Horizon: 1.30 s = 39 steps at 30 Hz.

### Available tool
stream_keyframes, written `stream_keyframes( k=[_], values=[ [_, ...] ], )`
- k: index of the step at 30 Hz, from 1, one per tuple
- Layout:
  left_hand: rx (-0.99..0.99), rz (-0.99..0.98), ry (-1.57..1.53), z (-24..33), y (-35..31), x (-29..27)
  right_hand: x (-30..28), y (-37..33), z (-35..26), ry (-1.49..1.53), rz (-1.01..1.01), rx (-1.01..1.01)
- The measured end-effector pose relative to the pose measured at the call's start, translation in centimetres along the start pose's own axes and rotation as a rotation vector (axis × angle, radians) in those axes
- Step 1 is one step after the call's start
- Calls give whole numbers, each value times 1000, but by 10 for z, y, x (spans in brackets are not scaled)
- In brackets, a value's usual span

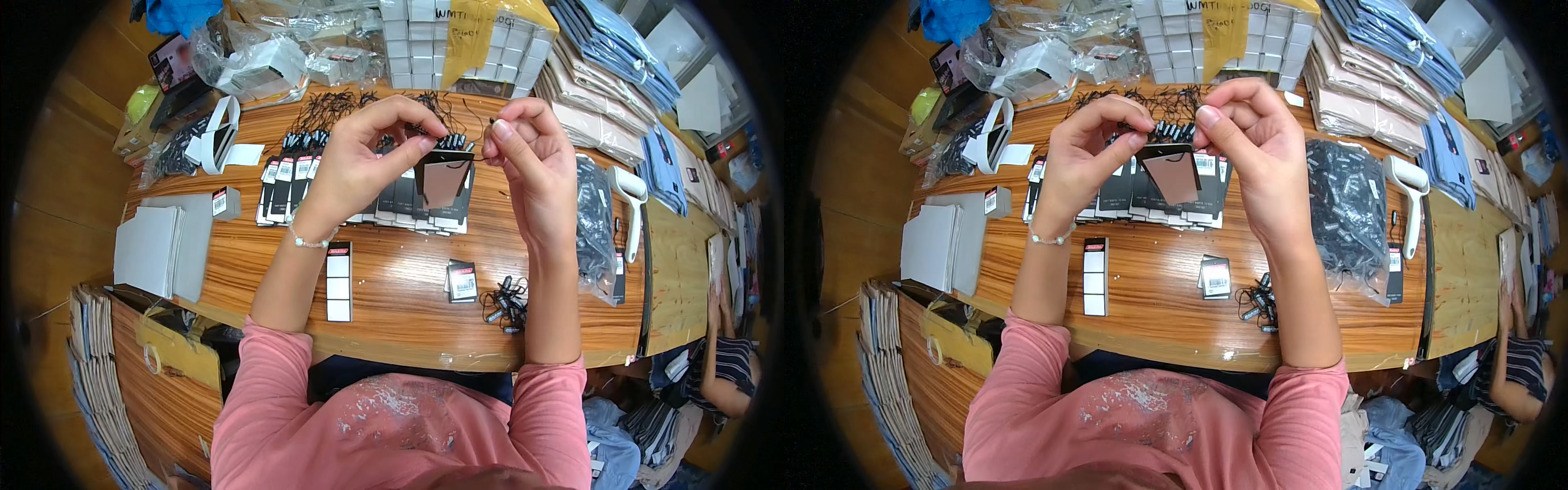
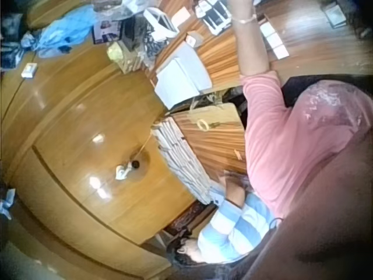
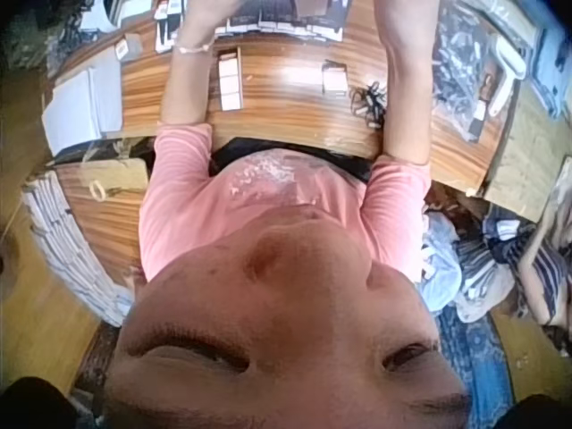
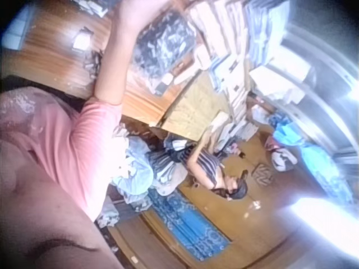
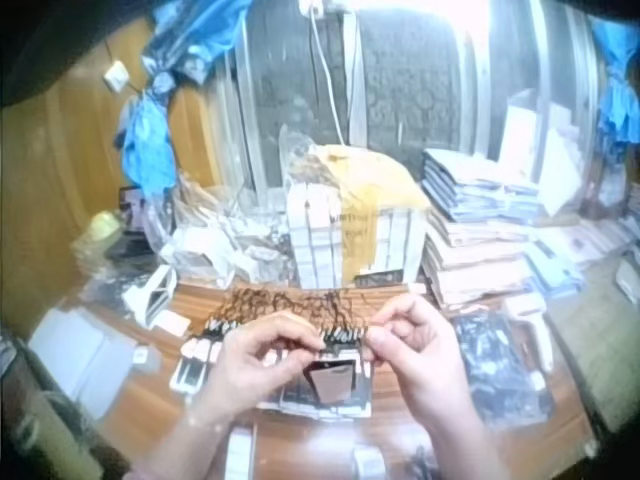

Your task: The person sorts through garment tags and attaches them to black strings by hand at a wooden desk.

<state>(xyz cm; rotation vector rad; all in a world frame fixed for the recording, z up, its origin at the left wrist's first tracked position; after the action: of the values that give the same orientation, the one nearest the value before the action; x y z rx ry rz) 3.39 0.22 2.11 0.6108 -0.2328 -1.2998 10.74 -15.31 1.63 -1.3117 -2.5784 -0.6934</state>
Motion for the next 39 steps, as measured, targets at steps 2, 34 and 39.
stream_keyframes(
  k=[2,34,39],
  values=[
    [-33,-23,46,5,1,-2,6,0,-3,0,-45,7],
    [-172,-5,-127,6,-4,1,18,-7,3,-130,-87,23],
    [-190,-19,-131,7,-3,1,18,-8,1,-122,-96,16]
  ],
)
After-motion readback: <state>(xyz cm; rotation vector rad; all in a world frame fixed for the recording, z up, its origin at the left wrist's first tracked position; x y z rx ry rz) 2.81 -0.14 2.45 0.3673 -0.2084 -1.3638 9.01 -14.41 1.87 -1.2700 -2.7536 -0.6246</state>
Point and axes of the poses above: each hand's wrist, its own y-axis towards the middle knuckle, its own x-axis out of the palm, z = x × y, the point moved 4 cm from there along y, towards the middle knuckle, and after that the axes turned 5 degrees about z, right-handed, at the moved point
